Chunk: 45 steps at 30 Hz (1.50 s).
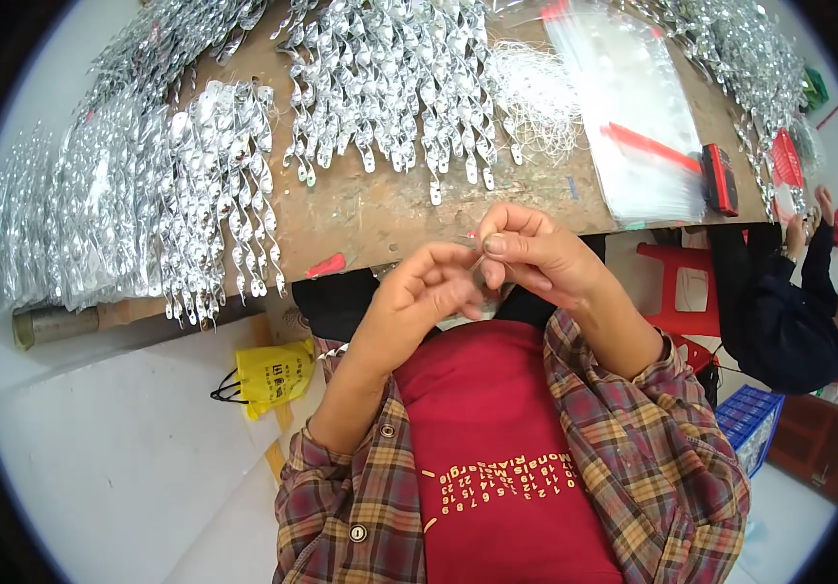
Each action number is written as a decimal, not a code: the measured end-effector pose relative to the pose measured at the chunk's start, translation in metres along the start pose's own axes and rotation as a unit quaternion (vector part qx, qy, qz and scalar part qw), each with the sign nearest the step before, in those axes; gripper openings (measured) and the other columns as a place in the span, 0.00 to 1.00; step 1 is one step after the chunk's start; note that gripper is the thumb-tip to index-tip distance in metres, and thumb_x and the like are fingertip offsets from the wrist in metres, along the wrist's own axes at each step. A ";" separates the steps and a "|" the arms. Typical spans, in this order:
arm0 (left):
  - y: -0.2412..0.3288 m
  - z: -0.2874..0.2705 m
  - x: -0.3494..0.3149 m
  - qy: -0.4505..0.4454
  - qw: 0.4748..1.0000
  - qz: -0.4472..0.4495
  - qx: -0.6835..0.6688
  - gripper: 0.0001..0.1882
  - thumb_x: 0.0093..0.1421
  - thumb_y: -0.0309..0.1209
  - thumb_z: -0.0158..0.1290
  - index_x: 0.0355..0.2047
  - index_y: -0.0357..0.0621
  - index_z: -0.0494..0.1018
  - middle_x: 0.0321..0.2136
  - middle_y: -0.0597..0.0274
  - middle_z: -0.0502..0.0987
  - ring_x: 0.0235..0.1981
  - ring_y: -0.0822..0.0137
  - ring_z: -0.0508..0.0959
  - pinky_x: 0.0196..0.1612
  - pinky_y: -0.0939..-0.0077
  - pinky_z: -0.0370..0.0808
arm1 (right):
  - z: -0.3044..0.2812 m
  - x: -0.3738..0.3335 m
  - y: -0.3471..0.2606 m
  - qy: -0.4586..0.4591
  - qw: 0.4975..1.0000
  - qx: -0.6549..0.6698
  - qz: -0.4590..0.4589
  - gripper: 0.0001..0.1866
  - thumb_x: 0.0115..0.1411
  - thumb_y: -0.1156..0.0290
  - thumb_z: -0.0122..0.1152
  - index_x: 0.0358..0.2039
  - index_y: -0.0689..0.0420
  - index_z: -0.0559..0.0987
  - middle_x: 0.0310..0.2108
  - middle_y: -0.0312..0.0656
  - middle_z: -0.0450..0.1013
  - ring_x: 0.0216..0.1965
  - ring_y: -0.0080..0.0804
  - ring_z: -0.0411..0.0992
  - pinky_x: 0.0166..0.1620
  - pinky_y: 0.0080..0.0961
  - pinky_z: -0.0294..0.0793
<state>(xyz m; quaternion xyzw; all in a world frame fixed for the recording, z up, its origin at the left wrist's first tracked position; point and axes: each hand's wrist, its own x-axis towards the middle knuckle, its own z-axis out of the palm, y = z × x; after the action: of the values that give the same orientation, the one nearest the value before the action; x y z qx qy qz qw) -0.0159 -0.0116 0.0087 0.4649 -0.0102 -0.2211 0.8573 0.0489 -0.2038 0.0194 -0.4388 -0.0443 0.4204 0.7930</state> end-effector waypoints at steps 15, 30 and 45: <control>0.001 0.009 0.002 0.206 0.902 0.147 0.349 0.02 0.54 0.21 0.54 0.28 0.35 0.74 0.22 0.67 0.71 0.19 0.82 0.68 0.23 0.88 0.64 | 0.008 -0.012 -0.016 0.173 0.659 -0.654 -0.329 0.14 0.49 0.77 0.61 0.39 0.58 0.76 0.25 0.36 0.73 0.21 0.22 0.66 0.20 0.19 0.60; -0.003 0.012 -0.001 0.181 0.954 0.117 0.207 0.06 0.58 0.23 0.52 0.35 0.33 0.73 0.30 0.63 0.76 0.27 0.78 0.74 0.30 0.88 0.70 | 0.024 -0.002 0.005 0.174 0.826 -0.488 -0.222 0.04 0.52 0.76 0.59 0.30 0.57 0.76 0.26 0.33 0.72 0.21 0.16 0.65 0.27 0.16 0.62; -0.005 0.014 0.001 0.196 0.974 0.100 0.060 0.10 0.59 0.29 0.53 0.37 0.35 0.73 0.30 0.62 0.77 0.29 0.74 0.76 0.35 0.83 0.73 | 0.021 0.004 0.010 0.104 0.982 -0.126 -0.094 0.02 0.54 0.75 0.58 0.29 0.58 0.75 0.39 0.38 0.67 0.23 0.13 0.62 0.26 0.10 0.63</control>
<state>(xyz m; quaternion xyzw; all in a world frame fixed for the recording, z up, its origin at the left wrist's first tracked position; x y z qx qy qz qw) -0.0199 -0.0252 0.0128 0.5468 0.0984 -0.0376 0.8306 0.0365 -0.1845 0.0236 -0.5705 -0.0552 0.2868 0.7676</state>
